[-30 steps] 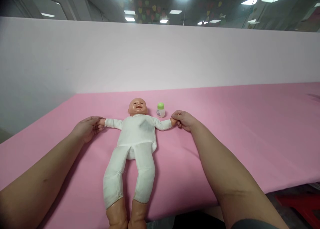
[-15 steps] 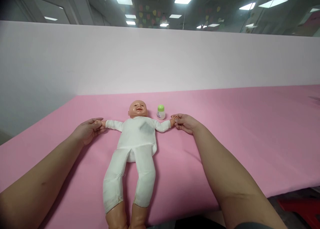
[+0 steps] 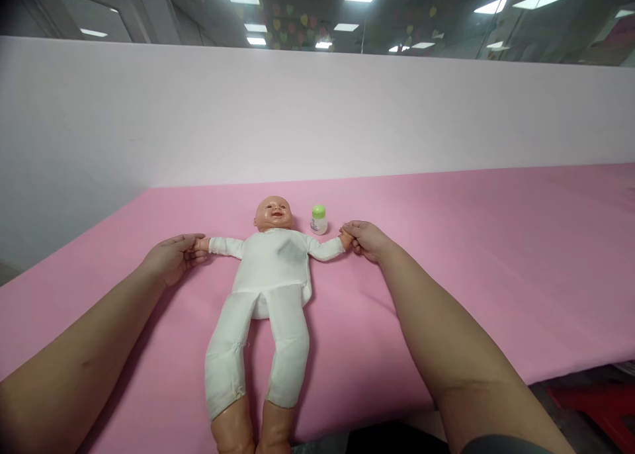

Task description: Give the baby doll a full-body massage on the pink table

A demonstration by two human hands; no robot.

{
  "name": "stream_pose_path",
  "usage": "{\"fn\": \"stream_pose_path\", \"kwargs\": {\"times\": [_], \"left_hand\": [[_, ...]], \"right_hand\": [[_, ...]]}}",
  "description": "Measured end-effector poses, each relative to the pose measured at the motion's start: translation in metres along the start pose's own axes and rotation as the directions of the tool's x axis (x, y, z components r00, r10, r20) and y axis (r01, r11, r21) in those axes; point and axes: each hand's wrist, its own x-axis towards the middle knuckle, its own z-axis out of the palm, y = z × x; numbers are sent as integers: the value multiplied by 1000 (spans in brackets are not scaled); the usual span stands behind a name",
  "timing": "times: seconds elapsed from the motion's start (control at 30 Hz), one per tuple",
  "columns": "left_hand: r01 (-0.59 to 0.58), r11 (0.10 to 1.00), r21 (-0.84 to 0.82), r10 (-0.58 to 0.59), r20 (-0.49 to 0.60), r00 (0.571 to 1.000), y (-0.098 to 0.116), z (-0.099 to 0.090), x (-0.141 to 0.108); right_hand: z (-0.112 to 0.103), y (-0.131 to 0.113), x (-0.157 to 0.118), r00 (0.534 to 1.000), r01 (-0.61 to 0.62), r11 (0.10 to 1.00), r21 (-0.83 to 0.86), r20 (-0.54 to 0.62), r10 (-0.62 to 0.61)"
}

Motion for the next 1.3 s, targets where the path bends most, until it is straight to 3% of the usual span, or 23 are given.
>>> {"fn": "stream_pose_path", "kwargs": {"times": [0.17, 0.4, 0.57, 0.83, 1.1, 1.3], "left_hand": [[6, 1000, -23, -5, 24, 1000, -1, -1, 0], [8, 999, -37, -7, 30, 1000, 2, 0, -1], [-3, 1000, -12, 3, 41, 999, 2, -1, -3], [-13, 1000, 10, 13, 4, 1000, 1, 1, -1], [-8, 1000, 19, 8, -25, 1000, -2, 1, 4], [3, 998, -61, 1, 54, 999, -3, -3, 3]], "right_hand": [[-1, -1, 0, 1000, -19, 1000, 7, -5, 19], [-12, -6, -10, 978, -52, 996, 71, 205, 37], [-17, -6, -12, 965, -29, 998, 57, 262, 13], [-7, 1, -6, 986, 93, 990, -103, 147, -77], [-7, 4, 2, 999, 42, 999, -31, 15, -42], [-16, 0, -2, 992, -12, 995, 99, 129, -1]]}}
